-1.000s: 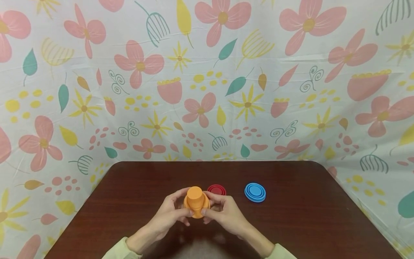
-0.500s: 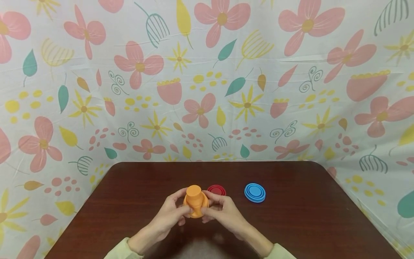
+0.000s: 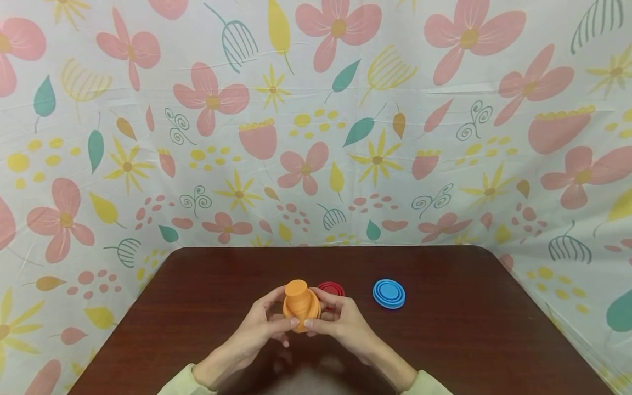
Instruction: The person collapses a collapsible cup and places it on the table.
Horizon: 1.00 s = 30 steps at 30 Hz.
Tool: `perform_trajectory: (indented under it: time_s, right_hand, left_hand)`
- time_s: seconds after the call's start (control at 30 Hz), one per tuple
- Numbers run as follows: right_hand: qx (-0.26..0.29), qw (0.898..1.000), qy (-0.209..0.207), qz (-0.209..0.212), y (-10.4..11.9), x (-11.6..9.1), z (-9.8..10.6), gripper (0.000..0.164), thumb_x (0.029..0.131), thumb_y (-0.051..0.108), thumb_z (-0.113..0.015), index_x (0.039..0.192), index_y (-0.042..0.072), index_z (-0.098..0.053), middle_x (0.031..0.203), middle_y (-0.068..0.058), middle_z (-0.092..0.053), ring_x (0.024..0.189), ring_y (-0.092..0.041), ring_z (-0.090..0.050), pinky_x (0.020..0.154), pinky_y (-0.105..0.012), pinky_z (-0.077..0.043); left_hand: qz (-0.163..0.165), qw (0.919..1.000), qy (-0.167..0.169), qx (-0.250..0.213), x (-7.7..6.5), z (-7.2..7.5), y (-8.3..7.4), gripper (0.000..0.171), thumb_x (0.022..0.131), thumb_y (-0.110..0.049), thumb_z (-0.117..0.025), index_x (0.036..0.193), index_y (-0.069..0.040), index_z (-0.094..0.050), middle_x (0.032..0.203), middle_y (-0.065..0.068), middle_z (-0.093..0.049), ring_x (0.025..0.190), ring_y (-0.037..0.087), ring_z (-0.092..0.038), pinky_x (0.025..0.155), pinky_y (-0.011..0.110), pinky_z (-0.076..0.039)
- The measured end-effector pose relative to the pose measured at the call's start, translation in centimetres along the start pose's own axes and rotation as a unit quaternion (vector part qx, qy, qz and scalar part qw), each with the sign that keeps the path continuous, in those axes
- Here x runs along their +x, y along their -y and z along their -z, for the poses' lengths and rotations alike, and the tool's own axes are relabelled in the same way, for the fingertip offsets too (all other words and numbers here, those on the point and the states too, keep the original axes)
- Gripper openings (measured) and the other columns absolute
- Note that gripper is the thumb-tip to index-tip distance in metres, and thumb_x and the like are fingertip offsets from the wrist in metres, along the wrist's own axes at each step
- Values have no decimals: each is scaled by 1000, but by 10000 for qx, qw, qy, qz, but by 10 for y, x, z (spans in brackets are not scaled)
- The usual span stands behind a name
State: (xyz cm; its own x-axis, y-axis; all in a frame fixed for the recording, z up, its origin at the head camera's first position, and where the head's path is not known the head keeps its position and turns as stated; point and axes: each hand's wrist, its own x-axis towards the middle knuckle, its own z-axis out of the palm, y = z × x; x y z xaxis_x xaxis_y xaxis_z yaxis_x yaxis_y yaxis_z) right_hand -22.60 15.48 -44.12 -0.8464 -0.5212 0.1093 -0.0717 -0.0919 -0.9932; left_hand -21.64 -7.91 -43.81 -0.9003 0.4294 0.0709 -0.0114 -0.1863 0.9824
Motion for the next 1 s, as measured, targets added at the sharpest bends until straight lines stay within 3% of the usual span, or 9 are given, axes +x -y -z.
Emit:
perform_trajectory:
  time_s: [0.17, 0.4, 0.63, 0.83, 1.0]
  right_hand:
    - [-75, 9999, -133, 3, 1, 1, -3, 75, 98, 5, -73, 159, -11, -32, 110, -21, -63, 98, -29, -75, 87, -41, -62]
    - [-251, 9990, -360, 77, 3, 2, -10, 74, 96, 3, -74, 158, -10, -36, 111, -23, -65, 96, -31, -75, 85, -41, -63]
    - [-337, 9981, -506, 58, 3, 3, -14, 75, 94, 3, -74, 158, -9, -36, 139, -25, -61, 99, -30, -73, 84, -37, -63]
    - [335, 9993, 150, 41, 1, 1, -4, 71, 103, 5, -63, 161, -9, -26, 149, -24, -52, 104, -27, -71, 93, -40, -60]
    - [364, 9991, 195, 28, 5, 0, 1, 64, 105, 9, -61, 160, -9, -32, 140, -19, -60, 102, -27, -72, 94, -45, -60]
  left_hand:
    - [-77, 9995, -176, 234, 0, -1, -2, 68, 90, -4, -80, 152, -6, -51, 125, 14, -51, 71, 16, -61, 50, 22, -49]
    - [-4, 9981, -543, 275, 2, -5, 0, 66, 86, 1, -77, 148, -7, -55, 123, 14, -51, 70, 15, -60, 46, 21, -43]
    - [52, 9952, -927, 301, 5, -12, 0, 65, 80, 6, -72, 142, -10, -58, 118, 13, -50, 69, 16, -59, 44, 21, -43]
    - [109, 9966, -791, 179, 7, -13, 0, 64, 77, 8, -69, 138, -11, -61, 119, 14, -50, 71, 17, -60, 47, 24, -50]
    - [157, 9986, -490, 132, 5, -5, 0, 62, 81, 8, -69, 139, -13, -62, 123, 16, -50, 82, 23, -64, 56, 29, -59]
